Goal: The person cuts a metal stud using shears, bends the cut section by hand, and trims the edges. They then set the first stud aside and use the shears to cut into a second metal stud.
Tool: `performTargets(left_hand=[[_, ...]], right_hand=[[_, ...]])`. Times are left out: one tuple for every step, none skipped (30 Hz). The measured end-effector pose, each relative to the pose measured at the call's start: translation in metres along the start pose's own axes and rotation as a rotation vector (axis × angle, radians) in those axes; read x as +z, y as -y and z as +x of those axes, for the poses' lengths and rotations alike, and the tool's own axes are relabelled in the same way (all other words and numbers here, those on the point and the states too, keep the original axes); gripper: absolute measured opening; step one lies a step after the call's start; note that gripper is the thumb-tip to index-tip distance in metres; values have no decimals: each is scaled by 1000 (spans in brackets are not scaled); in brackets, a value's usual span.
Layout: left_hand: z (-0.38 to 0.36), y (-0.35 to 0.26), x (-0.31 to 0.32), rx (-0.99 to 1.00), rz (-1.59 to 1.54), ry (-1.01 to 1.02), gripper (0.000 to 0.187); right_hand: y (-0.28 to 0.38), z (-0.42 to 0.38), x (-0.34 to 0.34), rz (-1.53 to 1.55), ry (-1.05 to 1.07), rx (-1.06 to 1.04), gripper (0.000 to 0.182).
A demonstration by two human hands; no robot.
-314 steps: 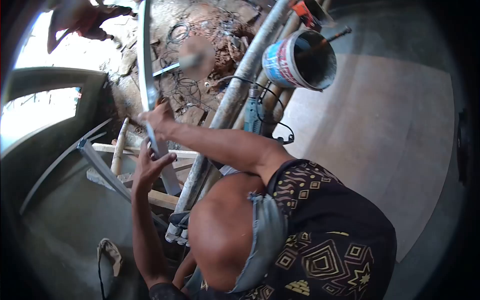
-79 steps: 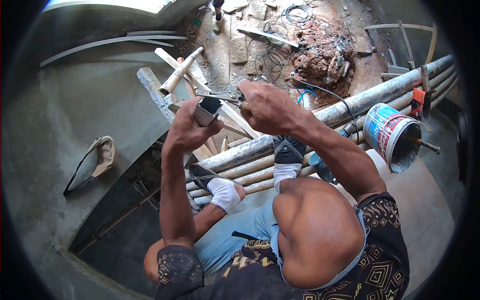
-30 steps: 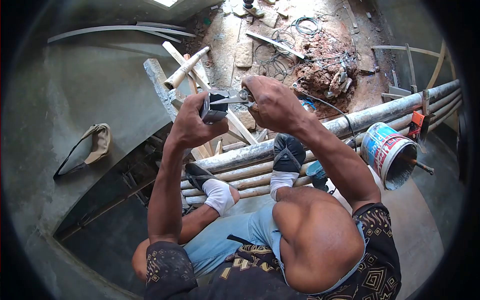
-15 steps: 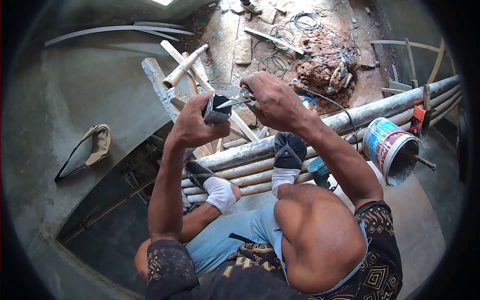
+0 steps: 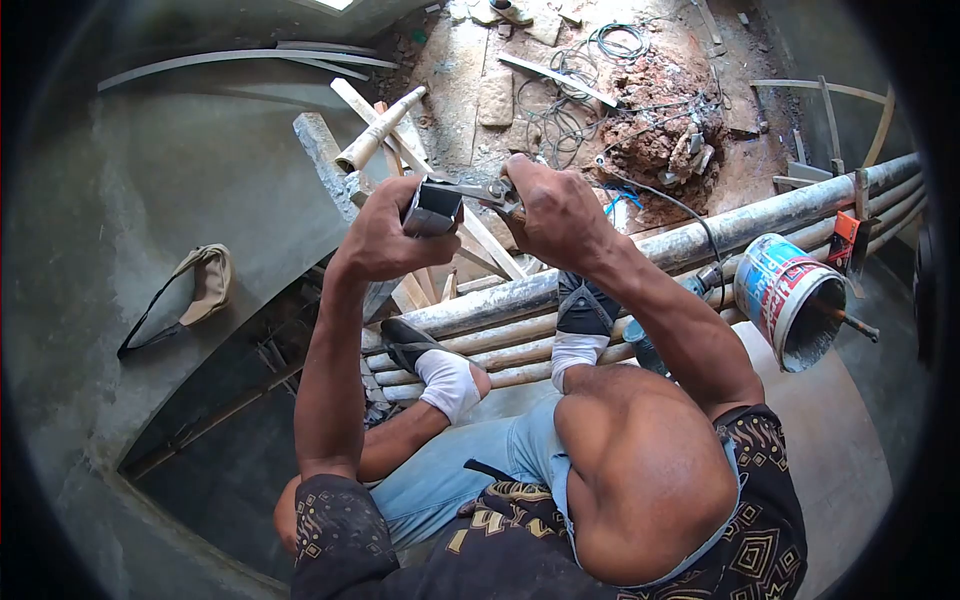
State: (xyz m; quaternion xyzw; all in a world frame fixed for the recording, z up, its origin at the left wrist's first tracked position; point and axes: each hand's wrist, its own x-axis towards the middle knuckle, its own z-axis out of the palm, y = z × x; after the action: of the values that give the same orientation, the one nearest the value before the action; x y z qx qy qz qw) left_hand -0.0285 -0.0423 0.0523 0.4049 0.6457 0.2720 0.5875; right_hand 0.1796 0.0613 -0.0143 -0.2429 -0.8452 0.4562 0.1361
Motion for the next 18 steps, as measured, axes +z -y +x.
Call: performTargets(left_hand=[[1,-1,4,2,4,-2,27],[2,-1,14,94,36,-214,34],[3,1,21,186,67,-423,42],[3,6,24,319,271,-527,44],[1,7,30,320,272,-522,44],[0,7,39,237,290,-569,39],[0,8,44,154,308,-617,34],[4,12,46,214,338,-663,28],[5,15,43,214,338,-661,28],[5,17,38,214,291,-607,28],[5,19,36,210,242,-553,28],[4,19,33,207,240,-553,28],[3,18,30,192,213,-525,28],[2,17,28,176,188,-497,29],[0,17,25,176,195,-500,29],[-1,18,24,181,167,-477,29],[-1,16,21,189,139,-456,29],[-5,8,16,130,180,-389,27]], right_hand=[[1,0,0,-16,-4,31,16],[2,0,0,-32,-10,66,16],[1,0,0,-33,-16,70,16],[0,1,1,-39,-18,97,17],[-1,1,1,-42,-16,123,17],[0,2,1,-41,-18,121,17],[0,3,1,-40,-32,104,17],[1,3,2,-38,-44,88,17],[-2,3,3,-38,-45,89,17],[-6,5,5,-6,-30,99,25],[-9,5,7,28,-12,109,33],[-10,6,6,28,-10,111,33],[-8,8,4,3,-14,86,25],[-7,10,4,-20,-19,61,16],[-6,11,6,-15,-24,56,16],[-6,11,5,-22,-24,60,17],[-6,12,3,-31,-26,60,17],[-6,12,2,-20,-23,52,18]])
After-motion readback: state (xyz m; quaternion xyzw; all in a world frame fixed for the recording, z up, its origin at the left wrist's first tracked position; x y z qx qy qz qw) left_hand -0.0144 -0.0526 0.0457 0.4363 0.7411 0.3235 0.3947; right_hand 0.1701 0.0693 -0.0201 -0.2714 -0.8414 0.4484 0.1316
